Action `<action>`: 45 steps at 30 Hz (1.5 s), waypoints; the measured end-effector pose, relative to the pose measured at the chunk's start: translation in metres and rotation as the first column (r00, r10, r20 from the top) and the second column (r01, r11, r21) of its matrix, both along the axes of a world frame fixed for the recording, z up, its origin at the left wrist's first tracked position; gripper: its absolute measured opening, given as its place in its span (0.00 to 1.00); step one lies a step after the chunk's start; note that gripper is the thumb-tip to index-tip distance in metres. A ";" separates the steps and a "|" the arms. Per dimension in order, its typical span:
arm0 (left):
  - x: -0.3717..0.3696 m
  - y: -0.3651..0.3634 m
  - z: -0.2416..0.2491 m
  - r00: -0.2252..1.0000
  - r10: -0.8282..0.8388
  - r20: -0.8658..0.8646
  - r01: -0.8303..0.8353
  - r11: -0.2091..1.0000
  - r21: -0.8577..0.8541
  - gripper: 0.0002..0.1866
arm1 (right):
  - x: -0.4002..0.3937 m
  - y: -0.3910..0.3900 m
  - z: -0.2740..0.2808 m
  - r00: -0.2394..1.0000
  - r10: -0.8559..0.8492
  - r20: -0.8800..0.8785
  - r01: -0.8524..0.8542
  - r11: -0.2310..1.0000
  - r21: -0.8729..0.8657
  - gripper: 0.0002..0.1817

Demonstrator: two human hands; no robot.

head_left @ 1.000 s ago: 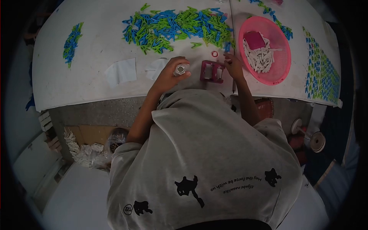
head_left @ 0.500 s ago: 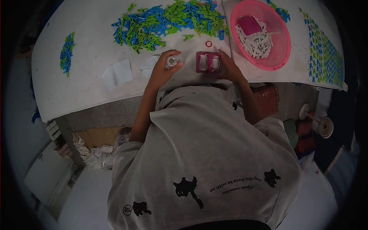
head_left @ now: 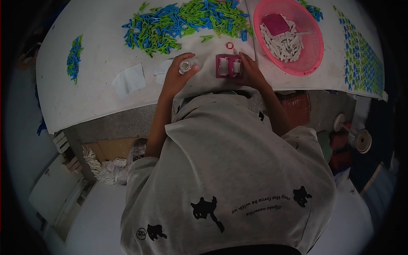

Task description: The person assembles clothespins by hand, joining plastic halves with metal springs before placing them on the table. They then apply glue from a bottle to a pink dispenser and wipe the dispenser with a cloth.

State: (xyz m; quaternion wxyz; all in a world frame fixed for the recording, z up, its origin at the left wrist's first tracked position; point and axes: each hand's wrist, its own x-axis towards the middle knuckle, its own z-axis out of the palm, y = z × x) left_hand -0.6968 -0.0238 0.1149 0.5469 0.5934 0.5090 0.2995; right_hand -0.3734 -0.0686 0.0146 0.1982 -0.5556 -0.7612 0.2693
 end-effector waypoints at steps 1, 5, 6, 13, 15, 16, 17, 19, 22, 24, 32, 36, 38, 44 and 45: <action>0.000 0.001 -0.001 1.000 0.012 0.009 -0.012 1.000 -0.004 0.23 | 0.000 -0.001 0.000 1.000 0.007 0.000 -0.007 1.000 0.007 0.64; 0.001 0.001 -0.001 1.000 0.016 -0.008 -0.016 1.000 -0.020 0.23 | -0.001 -0.002 -0.006 1.000 -0.007 -0.004 0.007 1.000 0.029 0.62; 0.001 0.001 -0.001 1.000 0.020 -0.009 -0.020 0.999 -0.031 0.23 | -0.001 -0.002 -0.008 1.000 -0.008 -0.004 0.009 1.000 0.026 0.62; 0.001 0.002 -0.003 0.999 0.030 -0.026 -0.031 0.999 -0.017 0.24 | -0.003 -0.001 -0.009 0.999 -0.032 -0.042 0.035 0.996 0.081 0.60; 0.001 0.002 -0.006 0.999 0.035 -0.019 -0.036 0.999 -0.030 0.24 | -0.001 -0.002 -0.013 0.999 -0.037 -0.037 0.040 0.995 0.088 0.60; 0.001 0.001 -0.007 0.999 0.042 -0.012 -0.042 0.998 -0.041 0.24 | -0.001 -0.001 -0.015 0.999 -0.045 -0.030 0.047 0.997 0.065 0.59; 0.001 0.001 -0.007 0.999 0.042 -0.013 -0.043 0.998 -0.042 0.24 | -0.001 0.000 -0.015 0.998 -0.054 -0.024 0.055 0.998 0.041 0.58; 0.001 0.001 -0.006 0.999 0.046 -0.018 -0.047 0.998 -0.040 0.23 | 0.000 0.001 -0.014 0.998 -0.055 -0.034 0.056 0.998 0.028 0.56; 0.002 0.000 -0.002 0.999 0.047 -0.008 -0.047 0.998 -0.037 0.24 | 0.000 0.002 -0.009 0.990 -0.072 -0.118 0.071 0.997 -0.009 0.54; 0.002 -0.001 0.001 0.999 0.041 -0.003 -0.041 0.999 -0.031 0.24 | -0.001 0.001 -0.007 0.977 -0.086 -0.193 0.081 0.996 -0.034 0.53; 0.010 -0.007 -0.018 0.991 0.083 0.107 -0.102 0.977 0.188 0.19 | 0.000 0.004 0.058 0.950 -0.216 -0.224 0.204 0.976 -0.073 0.54; 0.014 -0.004 -0.014 0.988 0.093 0.120 -0.129 0.931 0.341 0.14 | -0.002 0.012 0.093 0.970 -0.187 -0.155 0.196 0.980 0.042 0.56; 0.013 -0.002 -0.001 0.988 0.103 0.113 -0.139 0.917 0.375 0.12 | -0.007 0.017 0.115 0.945 -0.170 -0.280 0.198 0.977 0.076 0.56; 0.024 0.002 0.028 0.991 0.126 0.036 -0.128 0.876 0.464 0.09 | -0.020 0.033 0.186 0.936 -0.111 -0.334 0.178 0.968 0.177 0.56; 0.026 0.002 0.035 0.991 0.134 0.013 -0.125 0.879 0.460 0.10 | -0.022 0.035 0.195 0.940 -0.100 -0.327 0.168 0.968 0.186 0.56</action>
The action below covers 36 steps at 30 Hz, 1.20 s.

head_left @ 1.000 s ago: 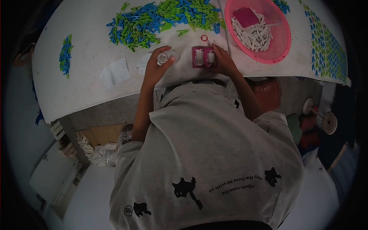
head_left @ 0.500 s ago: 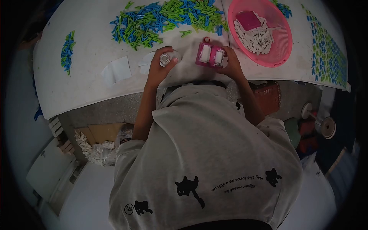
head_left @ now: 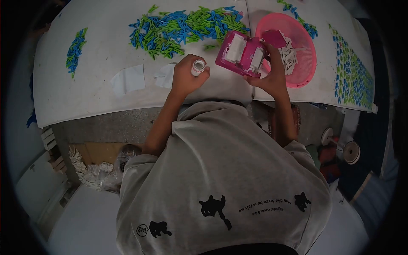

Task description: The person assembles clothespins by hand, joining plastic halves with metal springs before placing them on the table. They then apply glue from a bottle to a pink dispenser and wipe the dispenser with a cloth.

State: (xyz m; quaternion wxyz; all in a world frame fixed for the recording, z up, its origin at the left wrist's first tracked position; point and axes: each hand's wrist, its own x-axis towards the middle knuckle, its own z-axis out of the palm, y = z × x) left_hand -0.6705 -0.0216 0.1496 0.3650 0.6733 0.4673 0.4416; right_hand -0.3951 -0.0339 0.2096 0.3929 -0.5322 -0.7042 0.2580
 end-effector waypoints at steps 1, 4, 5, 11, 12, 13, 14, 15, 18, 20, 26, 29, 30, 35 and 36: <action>0.002 0.001 0.008 1.000 0.008 -0.023 -0.009 1.000 -0.008 0.10 | -0.001 0.002 0.008 1.000 0.002 0.028 -0.002 1.000 0.015 0.56; 0.006 0.003 0.024 0.998 0.010 -0.068 -0.011 1.000 -0.020 0.15 | -0.011 0.006 0.032 0.998 0.014 0.059 -0.017 0.999 0.048 0.56; 0.006 0.003 0.028 0.998 0.020 -0.062 -0.021 1.000 -0.014 0.15 | -0.014 0.007 0.040 0.998 0.013 0.055 -0.017 0.998 0.060 0.56; 0.001 0.006 0.049 0.999 0.016 -0.049 -0.020 0.996 -0.085 0.18 | -0.025 0.014 0.069 0.992 0.000 0.123 -0.011 0.996 0.094 0.54; 0.000 0.007 0.052 0.998 0.011 -0.069 -0.016 0.997 -0.078 0.18 | -0.028 0.015 0.072 0.992 0.005 0.127 -0.018 0.995 0.097 0.54; -0.001 0.007 0.053 0.996 0.004 -0.089 -0.010 0.997 -0.072 0.18 | -0.030 0.016 0.075 0.990 0.000 0.139 -0.016 0.994 0.111 0.54; -0.001 0.008 0.053 0.996 0.009 -0.085 -0.015 0.997 -0.070 0.18 | -0.031 0.017 0.078 0.989 -0.006 0.151 -0.013 0.992 0.125 0.54; -0.002 0.008 0.053 0.995 0.012 -0.096 -0.018 0.998 -0.065 0.19 | -0.033 0.019 0.080 0.988 -0.003 0.154 -0.017 0.992 0.127 0.54; -0.005 0.010 0.053 0.993 0.011 -0.120 -0.020 0.997 -0.072 0.19 | -0.036 0.021 0.085 0.986 -0.009 0.167 -0.015 0.990 0.141 0.54; -0.007 0.010 0.054 0.991 0.007 -0.134 -0.019 0.996 -0.083 0.19 | -0.037 0.024 0.087 0.988 0.016 0.157 -0.039 0.989 0.146 0.54; -0.007 0.012 0.055 0.996 0.033 -0.077 -0.030 0.999 0.037 0.15 | -0.042 0.026 0.092 0.982 0.040 0.182 -0.065 0.989 0.133 0.55; -0.007 0.012 0.057 0.997 0.040 -0.073 -0.036 0.998 0.055 0.15 | -0.043 0.028 0.095 0.975 0.064 0.214 -0.095 0.986 0.138 0.55; -0.007 0.012 0.057 0.996 0.041 -0.079 -0.036 0.998 0.058 0.16 | -0.043 0.028 0.096 0.975 0.065 0.215 -0.096 0.986 0.139 0.55; -0.008 0.012 0.057 0.995 0.050 -0.083 -0.045 0.997 0.057 0.16 | -0.046 0.030 0.105 0.968 0.076 0.239 -0.111 0.985 0.133 0.56; -0.008 0.012 0.059 0.994 0.047 -0.094 -0.043 0.998 0.048 0.16 | -0.046 0.030 0.106 0.968 0.077 0.240 -0.111 0.985 0.134 0.56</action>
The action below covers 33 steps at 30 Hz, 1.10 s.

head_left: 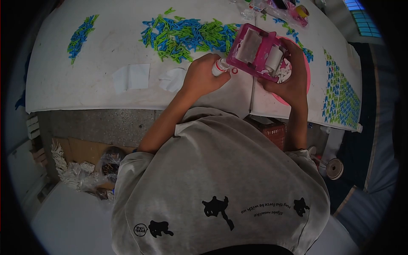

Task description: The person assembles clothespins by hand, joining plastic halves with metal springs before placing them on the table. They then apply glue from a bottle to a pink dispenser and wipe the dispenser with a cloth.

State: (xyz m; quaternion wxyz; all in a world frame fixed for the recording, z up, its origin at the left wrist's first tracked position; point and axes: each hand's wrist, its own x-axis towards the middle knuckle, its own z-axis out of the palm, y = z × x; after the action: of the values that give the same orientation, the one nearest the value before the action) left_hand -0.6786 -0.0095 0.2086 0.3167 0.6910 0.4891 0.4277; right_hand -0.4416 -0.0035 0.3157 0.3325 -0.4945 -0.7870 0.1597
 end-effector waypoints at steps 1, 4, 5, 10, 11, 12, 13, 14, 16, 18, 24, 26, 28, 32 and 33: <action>0.000 0.000 0.001 1.000 -0.002 -0.011 0.002 1.000 -0.010 0.15 | 0.000 0.000 0.001 1.000 0.000 0.010 0.000 1.000 0.008 0.56; 0.000 0.000 0.001 1.000 -0.006 0.002 0.006 1.000 -0.025 0.15 | -0.001 0.000 0.005 0.999 -0.001 0.033 0.000 1.000 0.012 0.56; 0.000 0.000 0.002 1.000 -0.005 0.003 0.005 1.000 -0.024 0.15 | -0.001 0.000 0.006 0.999 0.000 0.046 -0.001 1.000 0.008 0.55; 0.000 0.000 0.004 1.000 -0.005 0.007 0.006 1.000 -0.011 0.15 | -0.005 0.001 0.011 0.998 -0.004 0.063 0.002 1.000 0.029 0.55; 0.000 0.001 0.004 1.000 -0.005 0.007 0.005 1.000 -0.010 0.15 | -0.005 0.001 0.012 0.998 -0.005 0.060 0.004 1.000 0.027 0.55; 0.000 0.001 0.005 1.000 -0.004 0.006 0.004 1.000 -0.004 0.15 | -0.006 0.001 0.013 0.998 -0.005 0.060 0.003 1.000 0.028 0.55; 0.000 0.001 0.005 1.000 -0.002 0.005 0.002 1.000 0.002 0.15 | -0.006 0.002 0.014 0.997 -0.001 0.073 -0.002 0.999 0.043 0.55; 0.000 0.001 0.005 1.000 -0.001 0.005 0.001 1.000 0.005 0.15 | -0.006 0.002 0.015 0.996 0.002 0.087 -0.007 0.998 0.057 0.55; 0.000 0.001 0.006 1.000 -0.001 0.007 0.001 1.000 -0.006 0.15 | -0.006 0.003 0.016 0.996 0.007 0.093 -0.013 0.998 0.066 0.55; 0.000 0.002 0.006 1.000 0.002 0.003 -0.002 1.000 0.002 0.15 | -0.006 0.004 0.017 0.995 0.012 0.100 -0.020 0.997 0.074 0.55; -0.001 0.002 0.002 1.000 0.011 0.002 -0.011 1.000 -0.001 0.15 | -0.008 0.006 0.019 0.994 0.009 0.113 -0.017 0.997 0.075 0.56; -0.001 0.003 0.002 1.000 0.015 -0.003 -0.015 1.000 0.002 0.15 | -0.009 0.006 0.019 0.991 0.004 0.133 -0.015 0.997 0.081 0.56; -0.001 0.003 0.003 1.000 0.014 0.002 -0.014 1.000 -0.003 0.15 | -0.009 0.006 0.021 0.990 0.004 0.141 -0.017 0.996 0.087 0.56; -0.001 0.004 0.001 1.000 0.004 0.021 -0.004 1.000 0.005 0.15 | -0.009 0.007 0.022 0.987 0.017 0.158 -0.034 0.994 0.104 0.57; -0.001 0.004 0.001 1.000 0.006 0.023 -0.006 1.000 0.009 0.15 | -0.009 0.008 0.022 0.987 0.017 0.158 -0.034 0.994 0.105 0.57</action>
State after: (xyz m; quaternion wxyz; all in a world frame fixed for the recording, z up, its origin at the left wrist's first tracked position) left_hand -0.6793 -0.0056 0.2099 0.3179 0.6860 0.4856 0.4388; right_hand -0.4503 0.0042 0.3377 0.2936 -0.4769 -0.8244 0.0821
